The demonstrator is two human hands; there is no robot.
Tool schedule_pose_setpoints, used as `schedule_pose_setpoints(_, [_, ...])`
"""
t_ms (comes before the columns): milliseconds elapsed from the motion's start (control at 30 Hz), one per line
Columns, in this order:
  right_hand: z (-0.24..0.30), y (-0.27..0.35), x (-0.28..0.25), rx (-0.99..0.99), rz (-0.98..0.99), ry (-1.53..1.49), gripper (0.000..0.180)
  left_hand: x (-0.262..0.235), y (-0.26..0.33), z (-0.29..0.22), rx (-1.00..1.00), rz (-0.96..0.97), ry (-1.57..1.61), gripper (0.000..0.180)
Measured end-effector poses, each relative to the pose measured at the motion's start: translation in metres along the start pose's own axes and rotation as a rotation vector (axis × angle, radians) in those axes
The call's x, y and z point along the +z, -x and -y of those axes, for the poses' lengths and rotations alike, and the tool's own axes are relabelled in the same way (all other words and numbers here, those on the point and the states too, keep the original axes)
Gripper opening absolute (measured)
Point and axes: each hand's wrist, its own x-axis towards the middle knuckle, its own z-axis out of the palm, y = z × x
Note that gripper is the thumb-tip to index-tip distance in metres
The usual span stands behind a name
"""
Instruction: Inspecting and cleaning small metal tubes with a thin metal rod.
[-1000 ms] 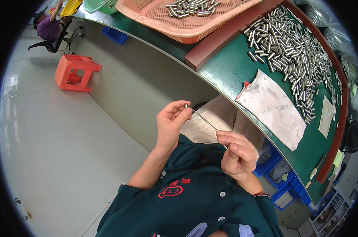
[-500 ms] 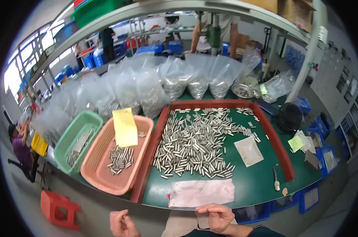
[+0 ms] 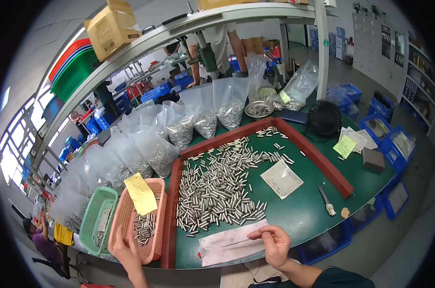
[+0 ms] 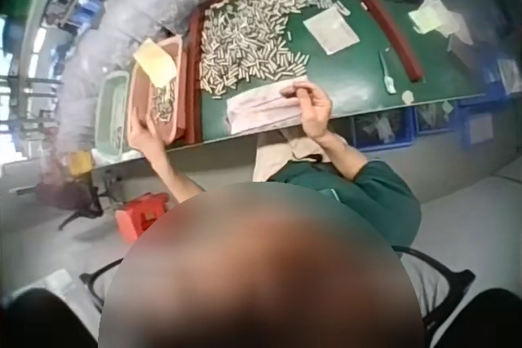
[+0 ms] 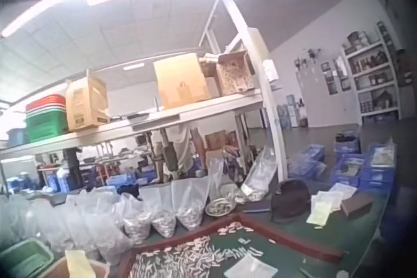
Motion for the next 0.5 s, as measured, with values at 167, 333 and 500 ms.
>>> schedule_pose_setpoints(167, [-0.003,-0.012,-0.004,0.034,-0.007,0.053,0.012,0.011,-0.002,-0.025,0.142,-0.086,0.023,0.021])
schedule_pose_setpoints(333, [-0.004,-0.011,-0.008,-0.017,0.07,0.113,0.012,0.041,-0.008,-0.102,0.402,0.064,0.26,0.006])
schedule_pose_setpoints(500, [-0.008,-0.007,-0.009,-0.072,0.076,0.154,0.011,0.087,-0.007,-0.132,0.48,0.297,0.297,0.021])
